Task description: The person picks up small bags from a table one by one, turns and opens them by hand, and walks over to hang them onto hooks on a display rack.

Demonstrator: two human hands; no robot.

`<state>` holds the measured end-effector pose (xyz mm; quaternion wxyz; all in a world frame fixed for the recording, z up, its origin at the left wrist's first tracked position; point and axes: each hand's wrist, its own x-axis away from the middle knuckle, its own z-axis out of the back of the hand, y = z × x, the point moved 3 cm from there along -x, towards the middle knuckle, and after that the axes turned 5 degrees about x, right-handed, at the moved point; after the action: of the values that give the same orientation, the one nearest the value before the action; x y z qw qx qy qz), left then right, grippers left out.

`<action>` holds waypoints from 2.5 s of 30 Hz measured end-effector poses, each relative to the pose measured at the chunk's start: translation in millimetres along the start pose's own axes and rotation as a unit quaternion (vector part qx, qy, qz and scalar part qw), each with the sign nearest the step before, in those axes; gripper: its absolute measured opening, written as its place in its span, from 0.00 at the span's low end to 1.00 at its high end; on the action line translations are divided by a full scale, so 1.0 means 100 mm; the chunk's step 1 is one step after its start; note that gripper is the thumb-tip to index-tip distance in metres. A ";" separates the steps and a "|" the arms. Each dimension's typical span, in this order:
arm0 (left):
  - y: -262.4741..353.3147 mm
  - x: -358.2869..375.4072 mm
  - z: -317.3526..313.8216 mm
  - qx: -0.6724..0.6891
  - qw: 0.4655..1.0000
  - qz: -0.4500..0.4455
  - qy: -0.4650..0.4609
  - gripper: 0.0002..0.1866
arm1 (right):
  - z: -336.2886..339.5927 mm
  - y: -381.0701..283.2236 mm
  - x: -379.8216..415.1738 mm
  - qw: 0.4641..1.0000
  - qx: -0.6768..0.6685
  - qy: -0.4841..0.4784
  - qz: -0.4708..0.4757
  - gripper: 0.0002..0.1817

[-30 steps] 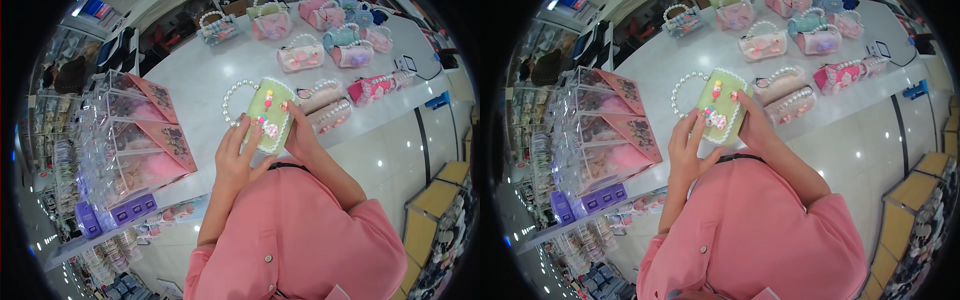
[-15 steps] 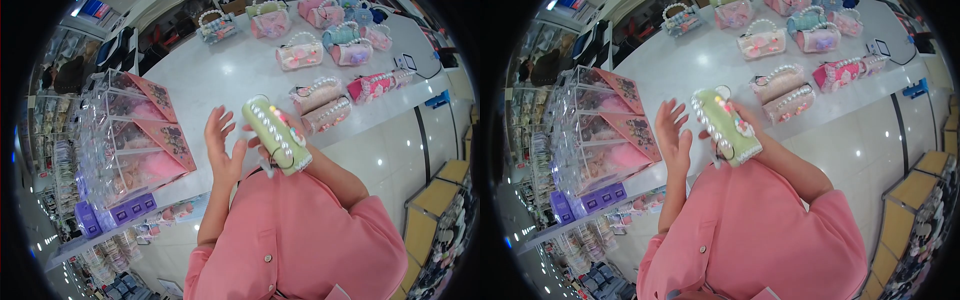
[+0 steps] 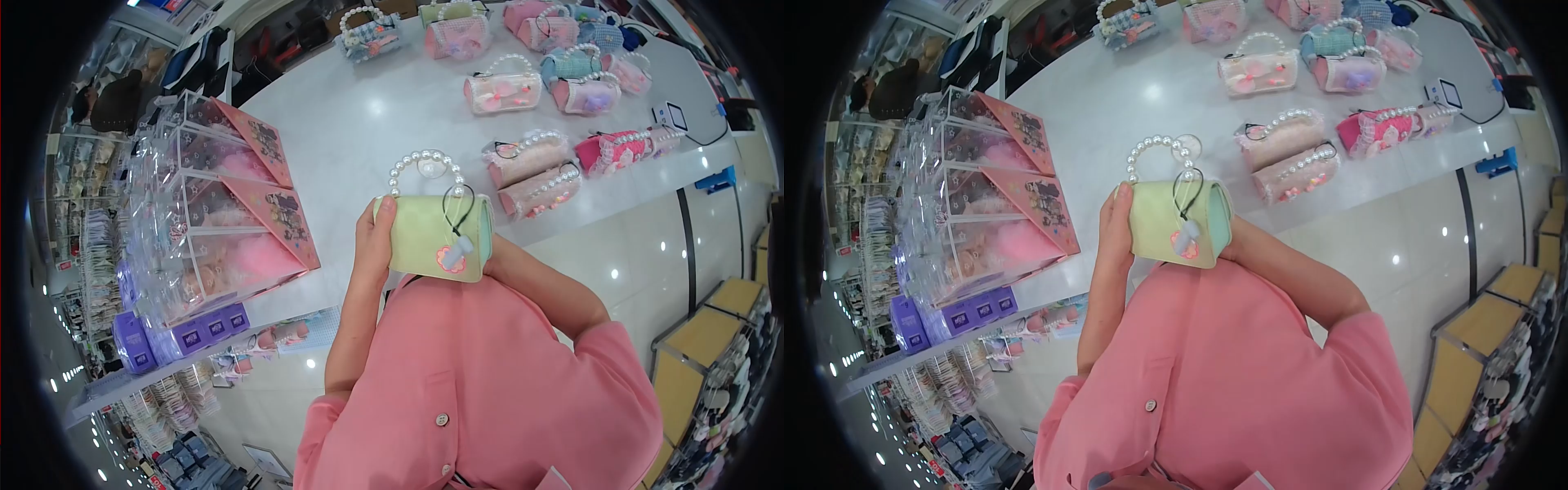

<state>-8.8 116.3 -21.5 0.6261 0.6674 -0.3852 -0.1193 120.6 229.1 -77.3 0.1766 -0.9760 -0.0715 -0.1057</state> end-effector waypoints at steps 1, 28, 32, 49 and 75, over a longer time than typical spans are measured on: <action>-0.01 0.01 0.02 0.010 1.000 0.000 0.016 0.22 | 0.12 0.02 -0.05 1.000 0.012 0.018 0.010 0.21; -0.03 0.15 0.28 -0.242 0.942 -0.170 0.160 0.21 | -0.19 -0.22 0.06 0.849 0.464 0.226 0.115 0.47; -0.06 0.08 0.40 -0.218 0.952 -0.149 0.157 0.21 | -0.12 -0.21 0.06 0.865 0.428 0.208 0.157 0.38; -0.02 0.08 0.45 -0.225 0.947 -0.169 0.157 0.21 | -0.32 -0.29 0.18 0.758 0.581 0.246 0.165 0.39; 0.08 0.18 0.50 -0.135 0.975 -0.156 0.084 0.19 | -0.15 -0.42 0.21 0.698 0.606 0.267 0.271 0.14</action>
<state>-32.3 67.8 -17.8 0.7141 0.6365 -0.2022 -0.2098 130.7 264.4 -44.9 0.7628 -0.5655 0.1976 -0.2434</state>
